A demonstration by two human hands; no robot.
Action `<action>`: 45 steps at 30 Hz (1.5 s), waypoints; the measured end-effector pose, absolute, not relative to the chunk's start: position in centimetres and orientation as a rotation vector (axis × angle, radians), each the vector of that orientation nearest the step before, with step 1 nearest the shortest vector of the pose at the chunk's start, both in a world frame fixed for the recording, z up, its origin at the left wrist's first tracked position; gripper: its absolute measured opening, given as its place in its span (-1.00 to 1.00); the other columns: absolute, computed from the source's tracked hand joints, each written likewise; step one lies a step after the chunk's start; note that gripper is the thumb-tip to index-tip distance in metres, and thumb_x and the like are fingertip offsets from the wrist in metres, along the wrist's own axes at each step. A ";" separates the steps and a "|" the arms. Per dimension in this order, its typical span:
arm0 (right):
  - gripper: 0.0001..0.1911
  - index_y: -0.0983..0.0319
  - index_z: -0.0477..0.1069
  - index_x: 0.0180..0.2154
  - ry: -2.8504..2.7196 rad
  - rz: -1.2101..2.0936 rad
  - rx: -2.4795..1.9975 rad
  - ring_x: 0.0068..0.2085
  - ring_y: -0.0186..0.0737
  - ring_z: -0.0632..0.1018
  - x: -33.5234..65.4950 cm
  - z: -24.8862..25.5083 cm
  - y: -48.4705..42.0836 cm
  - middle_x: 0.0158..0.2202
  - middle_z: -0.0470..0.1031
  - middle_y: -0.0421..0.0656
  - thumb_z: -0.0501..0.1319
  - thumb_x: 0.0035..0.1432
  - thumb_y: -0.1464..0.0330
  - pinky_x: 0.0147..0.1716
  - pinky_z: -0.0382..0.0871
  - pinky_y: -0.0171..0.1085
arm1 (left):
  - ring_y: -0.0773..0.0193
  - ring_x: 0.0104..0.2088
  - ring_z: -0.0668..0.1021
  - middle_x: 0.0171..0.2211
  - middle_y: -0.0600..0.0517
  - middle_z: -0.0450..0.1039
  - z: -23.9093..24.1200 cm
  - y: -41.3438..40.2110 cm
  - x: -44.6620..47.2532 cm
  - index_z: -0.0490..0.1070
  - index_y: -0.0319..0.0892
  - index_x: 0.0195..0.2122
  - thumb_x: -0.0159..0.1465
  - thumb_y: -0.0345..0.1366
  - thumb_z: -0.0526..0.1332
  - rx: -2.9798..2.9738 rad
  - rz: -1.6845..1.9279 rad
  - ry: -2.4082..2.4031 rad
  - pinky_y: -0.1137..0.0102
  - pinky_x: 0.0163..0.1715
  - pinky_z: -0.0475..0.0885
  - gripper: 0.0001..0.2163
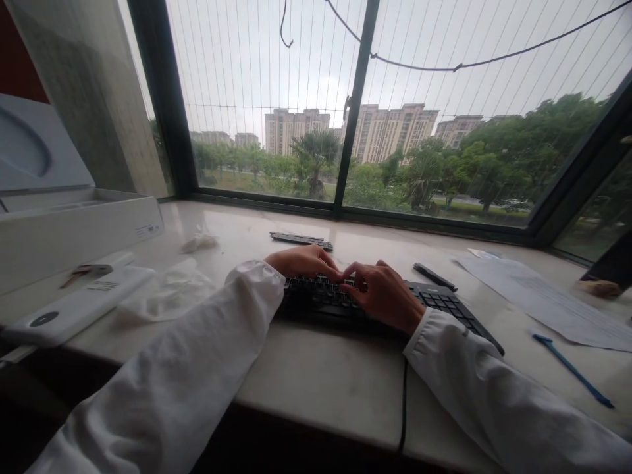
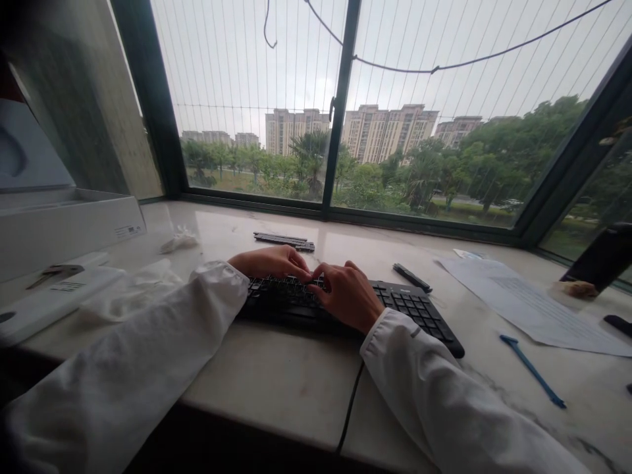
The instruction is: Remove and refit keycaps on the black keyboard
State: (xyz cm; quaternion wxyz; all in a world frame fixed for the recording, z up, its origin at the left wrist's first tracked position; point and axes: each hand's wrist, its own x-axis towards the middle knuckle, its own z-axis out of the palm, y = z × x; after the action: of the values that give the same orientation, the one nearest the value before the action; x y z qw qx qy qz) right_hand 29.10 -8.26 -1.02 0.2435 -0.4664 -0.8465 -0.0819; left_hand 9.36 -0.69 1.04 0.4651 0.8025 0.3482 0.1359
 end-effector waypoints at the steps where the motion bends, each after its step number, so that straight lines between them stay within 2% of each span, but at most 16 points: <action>1: -0.76 0.15 0.43 -0.21 -2.323 -0.199 -1.264 -0.51 -0.36 0.42 29.2 -1.0 -8.4 -0.54 0.45 -0.30 0.19 0.13 0.17 -0.22 0.17 -0.26 | 0.46 -0.53 0.28 -0.48 0.09 0.45 1.1 -0.8 9.4 0.58 -0.17 -0.32 -0.02 -0.02 0.32 1.977 0.330 0.860 0.45 -0.54 0.08 -0.66; 6: -0.75 0.17 0.45 -0.22 -2.352 -0.122 -1.284 -0.53 -0.35 0.41 29.5 -0.8 -8.4 -0.56 0.44 -0.29 0.18 0.12 0.17 -0.22 0.19 -0.26 | 0.44 -0.51 0.29 -0.48 0.07 0.45 0.9 -1.0 9.5 0.57 -0.17 -0.33 -0.02 -0.02 0.33 2.011 0.337 0.867 0.47 -0.54 0.09 -0.66; 9: -0.77 0.17 0.47 -0.25 -2.386 -0.065 -1.308 -0.54 -0.36 0.39 29.6 -0.8 -8.3 -0.59 0.42 -0.28 0.17 0.13 0.19 -0.33 0.18 -0.32 | 0.44 -0.52 0.30 -0.48 0.07 0.46 0.6 -0.8 9.4 0.57 -0.20 -0.32 0.00 0.01 0.31 2.073 0.314 0.830 0.47 -0.52 0.12 -0.62; 12: -0.77 0.17 0.49 -0.28 -2.427 0.040 -1.335 -0.55 -0.37 0.38 29.7 -0.7 -8.5 -0.59 0.41 -0.28 0.16 0.12 0.19 -0.47 0.13 -0.36 | 0.40 -0.45 0.39 -0.45 0.06 0.50 0.6 -0.5 9.2 0.58 -0.21 -0.30 0.04 0.02 0.27 2.225 0.250 0.734 0.50 -0.42 0.19 -0.61; 16: -0.76 0.17 0.51 -0.28 -2.444 0.107 -1.353 -0.53 -0.38 0.38 29.7 -0.7 -8.6 -0.57 0.43 -0.25 0.16 0.11 0.20 -0.49 0.12 -0.37 | 0.34 -0.31 0.48 -0.35 0.06 0.55 0.6 -0.3 9.0 0.57 -0.17 -0.22 0.06 -0.04 0.28 2.380 0.224 0.622 0.53 -0.29 0.23 -0.64; 25: -0.74 0.19 0.54 -0.29 -2.417 0.133 -1.374 -0.55 -0.39 0.36 29.4 -0.7 -8.7 -0.58 0.43 -0.25 0.15 0.11 0.21 -0.51 0.11 -0.38 | 0.43 -0.48 0.40 -0.51 0.10 0.49 0.4 -0.5 9.3 0.59 -0.16 -0.28 0.00 -0.03 0.32 2.485 0.298 0.643 0.51 -0.43 0.19 -0.65; 33: -0.71 0.19 0.57 -0.32 -2.406 0.164 -1.335 -0.53 -0.39 0.35 29.7 -0.6 -8.5 -0.56 0.46 -0.22 0.14 0.12 0.19 -0.49 0.12 -0.38 | 0.38 -0.41 0.45 -0.47 0.08 0.53 0.3 -0.7 9.4 0.59 -0.16 -0.29 0.00 -0.04 0.33 2.456 0.290 0.664 0.51 -0.40 0.21 -0.66; 41: -0.68 0.19 0.58 -0.29 -2.362 0.180 -1.341 -0.57 -0.41 0.26 29.7 -1.0 -8.2 -0.63 0.33 -0.27 0.18 0.08 0.13 -0.54 0.07 -0.39 | 0.37 -0.41 0.46 -0.45 0.05 0.55 0.5 -0.8 9.3 0.60 -0.17 -0.31 0.03 -0.03 0.30 2.424 0.278 0.729 0.52 -0.42 0.21 -0.66; 45: -0.66 0.23 0.58 -0.34 -2.359 0.218 -1.317 -0.55 -0.42 0.28 29.8 -1.2 -7.9 -0.62 0.38 -0.25 0.18 0.07 0.12 -0.51 0.11 -0.39 | 0.38 -0.44 0.44 -0.47 0.04 0.54 0.5 -1.0 9.4 0.60 -0.19 -0.32 -0.01 0.00 0.31 2.419 0.296 0.756 0.52 -0.45 0.20 -0.63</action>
State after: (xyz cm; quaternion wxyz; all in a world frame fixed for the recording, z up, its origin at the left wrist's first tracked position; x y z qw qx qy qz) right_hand 29.84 -7.92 -1.19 0.2139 -0.4748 -0.8501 0.0787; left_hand 9.44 -0.96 0.49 0.2906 0.9072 0.2833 0.1108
